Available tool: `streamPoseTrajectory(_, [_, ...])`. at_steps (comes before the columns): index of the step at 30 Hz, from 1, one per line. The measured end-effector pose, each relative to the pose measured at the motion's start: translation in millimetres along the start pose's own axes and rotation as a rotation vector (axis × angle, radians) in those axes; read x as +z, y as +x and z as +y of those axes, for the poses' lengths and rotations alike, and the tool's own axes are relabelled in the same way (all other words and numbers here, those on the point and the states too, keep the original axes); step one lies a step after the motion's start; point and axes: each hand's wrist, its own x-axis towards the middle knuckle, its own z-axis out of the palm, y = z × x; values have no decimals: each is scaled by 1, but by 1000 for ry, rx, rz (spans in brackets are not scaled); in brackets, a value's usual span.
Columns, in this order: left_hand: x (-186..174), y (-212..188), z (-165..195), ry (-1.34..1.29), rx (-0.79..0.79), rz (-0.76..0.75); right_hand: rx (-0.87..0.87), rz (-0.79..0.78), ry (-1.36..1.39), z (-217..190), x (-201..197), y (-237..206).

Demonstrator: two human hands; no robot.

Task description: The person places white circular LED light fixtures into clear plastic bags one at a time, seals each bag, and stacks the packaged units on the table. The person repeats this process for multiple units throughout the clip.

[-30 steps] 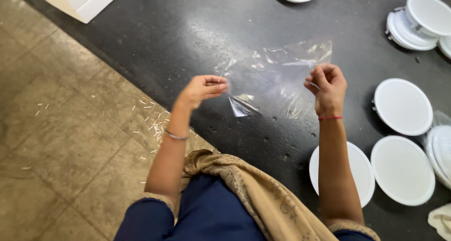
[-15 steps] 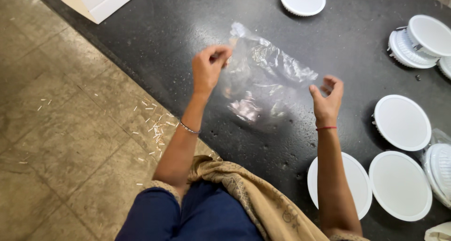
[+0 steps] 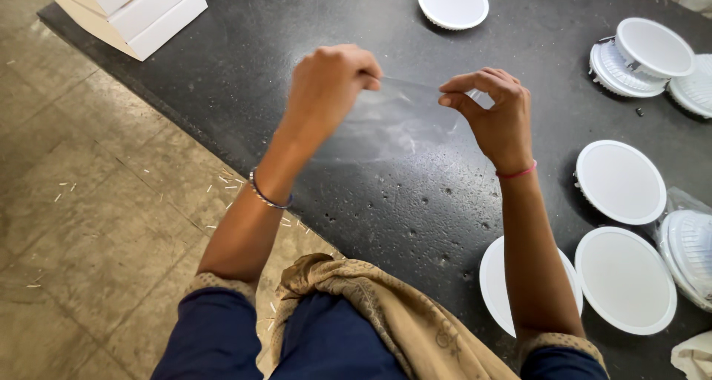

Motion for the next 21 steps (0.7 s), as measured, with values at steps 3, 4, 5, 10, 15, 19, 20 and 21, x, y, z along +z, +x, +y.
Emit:
streamPoseTrajectory(3, [-2,-5,-12,-105,-80,67,15,55,15,13,12,0])
streamPoseTrajectory(4, [1,-6,-14,-107,-97,84,7,69,1,17,16,1])
streamPoseTrajectory(5, [5,-7,-14,-110,-116,101,0,81,-13,21,20,2])
streamPoseTrajectory(10, [16,-14,-17,-146,-168,145,-61,122,-55,29,30,4])
streamPoseTrajectory(15, [7,-24,-32,-460,-259,-38,35,-88,231,41,20,-3])
streamPoseTrajectory(19, [0,-24,-48,-760,-258,-283,148,-269,597,53,16,-3])
streamPoseTrajectory(20, [-3,-22,-51,-769,-248,-332,177,-312,679,54,14,-3])
streamPoseTrajectory(21, [-6,-20,-53,-776,-236,-381,128,-347,542,55,13,-3])
